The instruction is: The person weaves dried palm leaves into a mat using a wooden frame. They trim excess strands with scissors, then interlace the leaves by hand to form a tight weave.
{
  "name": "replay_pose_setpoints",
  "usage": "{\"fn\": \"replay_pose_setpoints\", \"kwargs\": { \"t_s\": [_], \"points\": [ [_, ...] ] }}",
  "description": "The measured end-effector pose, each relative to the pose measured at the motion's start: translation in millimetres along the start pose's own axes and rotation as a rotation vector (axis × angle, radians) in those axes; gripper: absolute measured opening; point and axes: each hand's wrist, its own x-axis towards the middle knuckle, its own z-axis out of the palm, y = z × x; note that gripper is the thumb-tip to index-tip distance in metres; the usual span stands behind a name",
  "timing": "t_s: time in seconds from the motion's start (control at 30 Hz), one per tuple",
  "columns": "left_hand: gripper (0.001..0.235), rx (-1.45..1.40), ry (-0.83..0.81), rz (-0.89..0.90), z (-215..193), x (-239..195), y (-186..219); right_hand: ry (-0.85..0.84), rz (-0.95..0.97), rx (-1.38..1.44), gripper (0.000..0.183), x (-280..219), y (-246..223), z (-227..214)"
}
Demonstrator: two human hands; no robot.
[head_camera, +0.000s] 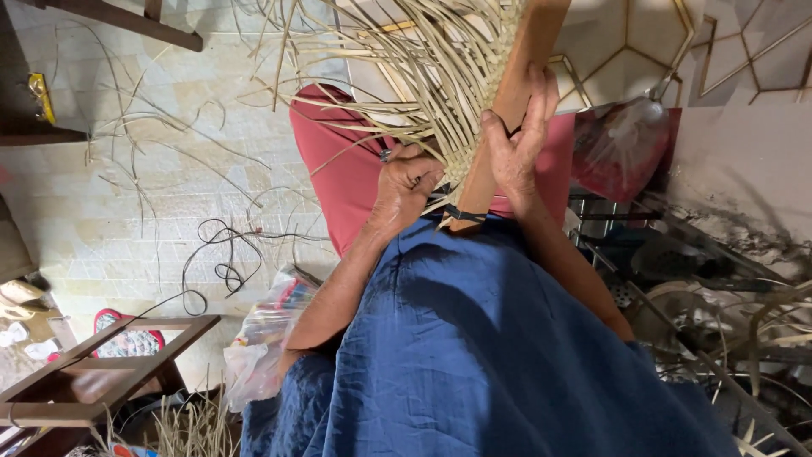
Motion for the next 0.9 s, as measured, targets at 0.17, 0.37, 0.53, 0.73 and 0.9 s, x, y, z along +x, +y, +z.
{"fn": "replay_pose_setpoints", "kwargs": {
  "t_s": [0.17, 0.37, 0.53, 0.73, 0.9],
  "points": [
    [0.019, -0.089, -0.047, 0.015, -5, 4, 10, -0.013, -0.035, -0.042, 0.075, 2, 3, -2],
    [0.016, -0.131, -0.015, 0.039, 1, -2, -4, -0.063, -0.018, -0.064, 0.074, 6, -4, -10],
    [0.011, -0.075, 0.049, 0.022, 4, -6, 2, -0.154, -0.505, -0.422, 0.041, 32, -50, -18],
    [0.012, -0.018, 0.098, 0.102, 1, 4, 25, -0.765, -0.215, -0.215, 0.009, 22, -59, -14],
    [0.015, 0.185, 0.076, 0.079, 6, -10, 2, -0.868, -0.113, -0.12, 0.006, 30, -70, -5]
  ]
}}
